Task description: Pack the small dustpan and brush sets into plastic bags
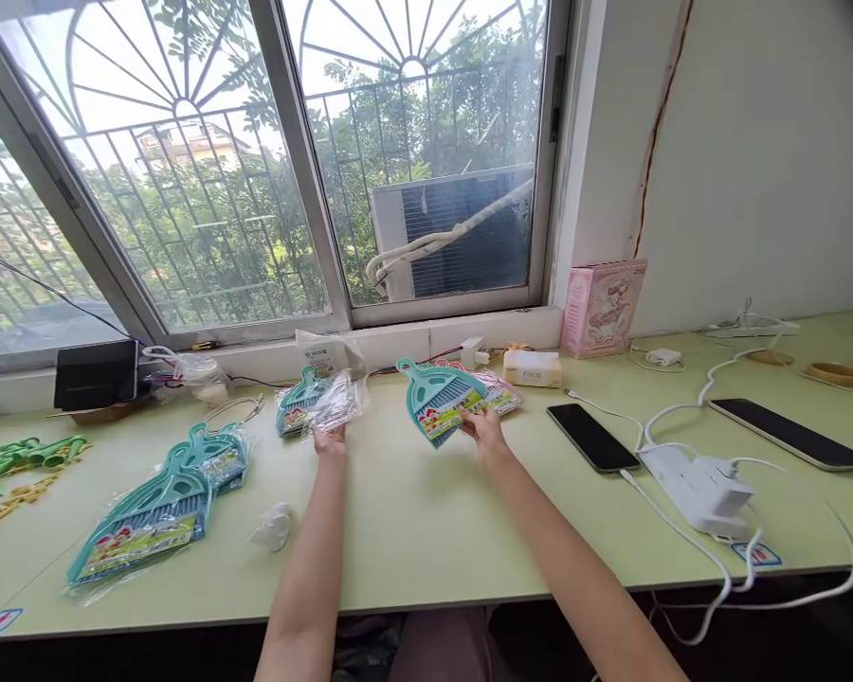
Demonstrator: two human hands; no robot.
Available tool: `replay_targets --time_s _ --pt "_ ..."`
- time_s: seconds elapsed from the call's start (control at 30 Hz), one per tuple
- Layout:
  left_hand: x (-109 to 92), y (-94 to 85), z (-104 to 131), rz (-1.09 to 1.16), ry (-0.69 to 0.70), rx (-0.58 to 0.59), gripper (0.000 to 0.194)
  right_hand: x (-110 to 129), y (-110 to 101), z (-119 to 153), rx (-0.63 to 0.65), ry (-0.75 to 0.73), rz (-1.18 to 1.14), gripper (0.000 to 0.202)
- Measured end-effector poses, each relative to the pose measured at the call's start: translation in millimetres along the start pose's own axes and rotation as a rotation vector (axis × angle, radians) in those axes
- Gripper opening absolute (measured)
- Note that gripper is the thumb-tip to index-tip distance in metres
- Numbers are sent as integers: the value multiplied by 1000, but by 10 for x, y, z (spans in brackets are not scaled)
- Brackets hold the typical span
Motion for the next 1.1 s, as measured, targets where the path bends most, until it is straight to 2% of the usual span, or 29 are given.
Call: replay_targets --time_s 0.1,0.2,0.3,0.37,0.43,0.5,0.57,0.63,0.73,0.8,0.87,0.97,1.0,1.1 --pt "-86 -80 -31 -14 20 -33 55 -10 -64 -83 -37 30 -124 37" --pt "5 94 61 -180 -78 125 53 -59 -76 -132 -44 18 -208 38" --pt "103 325 258 -376 -144 285 58 -119 -56 -138 -32 -1 -206 39" --pt "233 530 485 -420 -247 492 58 -156 -18 -122 -5 -15 -175 39" --pt "410 748 796 -368 -385 778 64 -186 37 -98 38 -28 -140 39" --pt "546 899 1031 -265 -416 944 60 -218 82 -86 70 -4 -92 36" --pt "645 927 1056 -229 -333 878 52 -236 98 -95 92 61 -16 34" --pt "718 833 943 -290 -274 703 45 -215 91 -117 132 118 127 33" --pt "687 594 683 -366 -228 425 42 -147 31 -142 166 125 568 30" --pt "590 475 542 -326 -197 330 44 -95 -29 -130 111 60 907 31" --pt "493 389 467 -287 -183 293 44 -26 -34 -65 20 -87 1164 48" --pt "421 311 496 -288 -200 282 42 58 72 122 -166 -331 1454 82" --pt "420 307 536 -293 -216 293 42 78 117 191 -244 -386 1543 82" --pt "426 365 673 -276 -228 355 39 152 319 411 -351 -643 1691 51"
Point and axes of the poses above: each hand's wrist, its own z-axis away from the middle knuckle, its own y-axis out of the palm, x = y × z, the point moved 6 cm from there along -z, towards the middle knuckle, and after that the axes turned 13 degrees about y, right-handed, at the moved point
